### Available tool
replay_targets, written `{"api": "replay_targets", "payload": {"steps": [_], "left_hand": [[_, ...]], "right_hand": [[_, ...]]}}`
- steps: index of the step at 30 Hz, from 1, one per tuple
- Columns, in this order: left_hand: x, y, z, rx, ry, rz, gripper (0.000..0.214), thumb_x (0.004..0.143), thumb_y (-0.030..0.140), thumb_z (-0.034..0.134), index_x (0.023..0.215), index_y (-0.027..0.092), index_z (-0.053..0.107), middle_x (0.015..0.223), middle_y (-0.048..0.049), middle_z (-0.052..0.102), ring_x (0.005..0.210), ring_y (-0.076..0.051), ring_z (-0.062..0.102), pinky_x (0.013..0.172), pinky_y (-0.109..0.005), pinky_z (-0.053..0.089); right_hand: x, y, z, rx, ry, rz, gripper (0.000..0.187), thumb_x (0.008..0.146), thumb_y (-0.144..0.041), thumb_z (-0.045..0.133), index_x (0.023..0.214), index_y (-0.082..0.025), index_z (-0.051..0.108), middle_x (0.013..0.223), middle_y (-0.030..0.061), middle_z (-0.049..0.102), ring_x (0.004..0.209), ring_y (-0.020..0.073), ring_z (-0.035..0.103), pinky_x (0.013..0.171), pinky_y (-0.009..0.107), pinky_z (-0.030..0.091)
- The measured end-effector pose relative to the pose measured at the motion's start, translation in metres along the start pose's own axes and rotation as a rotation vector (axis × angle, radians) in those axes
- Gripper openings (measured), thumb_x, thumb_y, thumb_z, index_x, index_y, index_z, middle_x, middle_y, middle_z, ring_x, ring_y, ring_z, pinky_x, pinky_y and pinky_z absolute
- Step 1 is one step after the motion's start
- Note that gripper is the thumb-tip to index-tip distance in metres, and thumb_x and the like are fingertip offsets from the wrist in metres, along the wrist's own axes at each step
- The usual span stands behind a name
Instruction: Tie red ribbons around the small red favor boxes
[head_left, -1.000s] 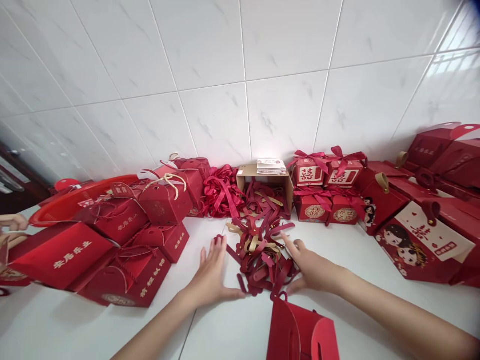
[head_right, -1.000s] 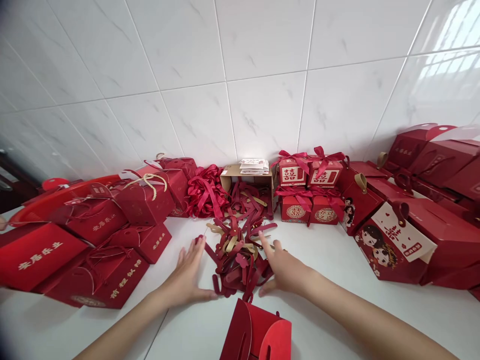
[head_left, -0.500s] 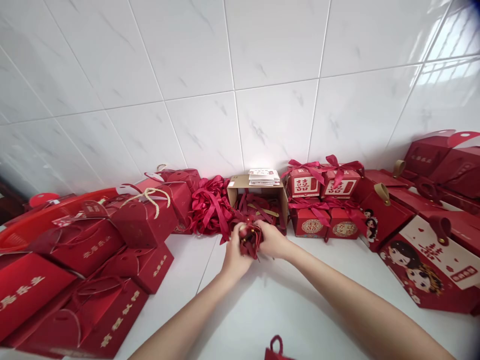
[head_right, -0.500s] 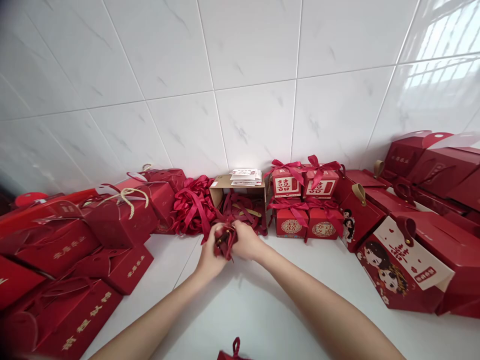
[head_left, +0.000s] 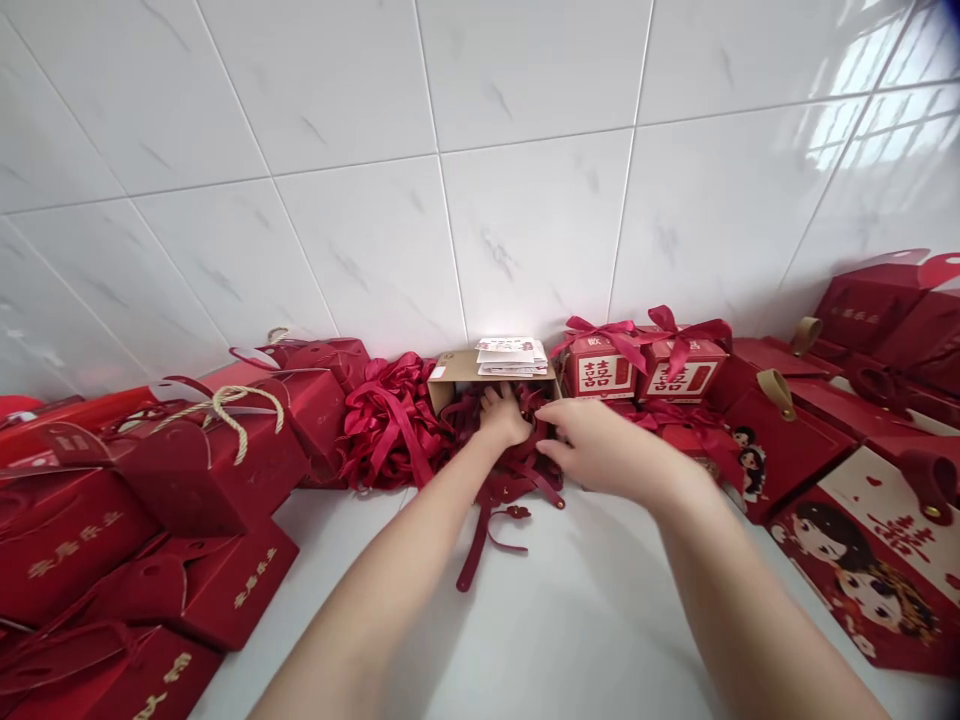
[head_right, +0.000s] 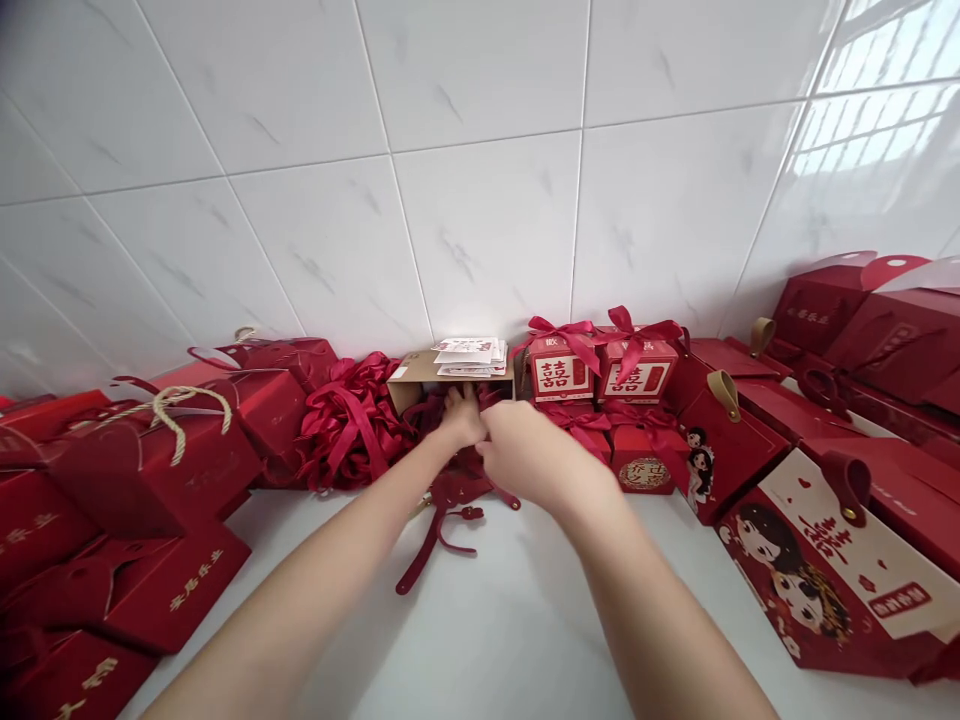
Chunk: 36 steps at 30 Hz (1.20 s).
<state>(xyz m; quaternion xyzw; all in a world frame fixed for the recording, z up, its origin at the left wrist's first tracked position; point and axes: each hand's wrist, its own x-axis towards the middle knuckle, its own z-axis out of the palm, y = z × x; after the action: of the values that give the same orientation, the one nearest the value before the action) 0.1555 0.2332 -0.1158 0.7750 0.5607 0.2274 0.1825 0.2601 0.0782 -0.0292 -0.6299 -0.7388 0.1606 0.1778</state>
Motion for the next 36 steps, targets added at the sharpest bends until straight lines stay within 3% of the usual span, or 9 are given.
{"api": "replay_targets", "payload": {"steps": [4,7,10,13,17,21,25,31,36], "left_hand": [[-0.009,-0.007,-0.032,0.133,-0.169,-0.004,0.116,0.045,0.041,0.085,0.14,0.01,0.026,0.144,-0.0306,0.028,0.134,-0.051,0.021,0.105,-0.059,0.026],[-0.03,-0.013,-0.067,0.21,-0.28,0.034,0.118,0.045,0.051,0.08,0.141,0.012,0.025,0.146,-0.0287,0.027,0.134,-0.05,0.024,0.103,-0.055,0.031],[-0.063,-0.013,-0.1,0.275,-0.321,0.128,0.104,0.049,0.054,0.076,0.137,0.018,0.036,0.148,-0.0195,0.03,0.138,-0.042,0.02,0.107,-0.052,0.026],[-0.105,-0.015,-0.119,0.335,-0.353,0.158,0.065,0.059,0.051,0.071,0.115,0.021,0.057,0.123,-0.012,0.055,0.12,-0.036,0.045,0.099,-0.044,0.036],[-0.16,-0.035,-0.107,0.324,-0.506,0.057,0.048,0.063,0.05,0.07,0.103,0.024,0.059,0.088,-0.0036,0.064,0.074,-0.023,0.061,0.062,-0.027,0.043],[-0.185,-0.059,-0.071,0.253,-0.399,-0.033,0.054,0.062,0.052,0.071,0.104,0.022,0.056,0.078,-0.0016,0.062,0.069,-0.023,0.06,0.056,-0.026,0.037],[-0.173,-0.067,-0.051,0.221,-0.321,-0.04,0.051,0.074,0.047,0.06,0.116,0.021,0.048,0.079,-0.002,0.063,0.072,-0.023,0.062,0.058,-0.027,0.037],[-0.141,-0.065,-0.047,0.209,-0.264,-0.043,0.045,0.071,0.039,0.062,0.111,0.021,0.049,0.088,-0.0066,0.067,0.078,-0.025,0.065,0.057,-0.027,0.039],[-0.131,-0.063,-0.044,0.242,-0.215,-0.023,0.024,0.068,0.031,0.061,0.09,0.021,0.056,0.086,-0.0081,0.067,0.078,-0.028,0.065,0.057,-0.028,0.036]], "right_hand": [[-0.031,0.015,-0.034,-0.03,0.105,-0.072,0.02,0.09,-0.023,0.046,0.088,-0.02,0.065,0.074,0.0034,0.063,0.066,0.0187,0.061,0.061,0.028,0.047],[-0.043,0.023,-0.043,-0.046,0.181,-0.117,0.021,0.091,-0.028,0.046,0.082,-0.021,0.064,0.069,0.0012,0.061,0.062,0.0167,0.059,0.058,0.027,0.046],[-0.046,0.025,-0.045,-0.053,0.167,-0.105,0.024,0.09,-0.03,0.048,0.072,-0.021,0.06,0.062,-0.0013,0.057,0.052,0.0136,0.054,0.05,0.024,0.041],[-0.045,0.024,-0.046,-0.022,0.141,-0.114,0.021,0.087,-0.028,0.053,0.069,-0.021,0.06,0.059,-0.0025,0.056,0.048,0.0117,0.052,0.046,0.023,0.038],[-0.033,0.014,-0.035,-0.014,-0.052,-0.105,0.002,0.077,-0.022,0.065,0.077,-0.02,0.066,0.068,0.0003,0.062,0.054,0.0151,0.059,0.047,0.024,0.041],[-0.008,-0.007,0.009,-0.184,-0.372,-0.058,0.034,0.062,-0.019,0.08,0.093,-0.016,0.066,0.09,0.009,0.067,0.077,0.0285,0.066,0.055,0.03,0.047],[0.019,-0.014,0.064,-0.18,-0.421,-0.079,0.069,0.053,-0.02,0.088,0.115,-0.016,0.058,0.107,0.0133,0.064,0.095,0.0336,0.064,0.069,0.034,0.051],[0.042,0.005,0.099,-0.125,-0.354,-0.145,0.03,0.089,-0.031,0.062,0.115,-0.015,0.058,0.112,0.008,0.06,0.099,0.0215,0.06,0.084,0.039,0.051],[0.046,0.006,0.099,-0.052,-0.293,-0.102,0.024,0.094,-0.031,0.056,0.112,-0.015,0.059,0.113,0.0075,0.06,0.098,0.0197,0.06,0.085,0.039,0.052]]}}
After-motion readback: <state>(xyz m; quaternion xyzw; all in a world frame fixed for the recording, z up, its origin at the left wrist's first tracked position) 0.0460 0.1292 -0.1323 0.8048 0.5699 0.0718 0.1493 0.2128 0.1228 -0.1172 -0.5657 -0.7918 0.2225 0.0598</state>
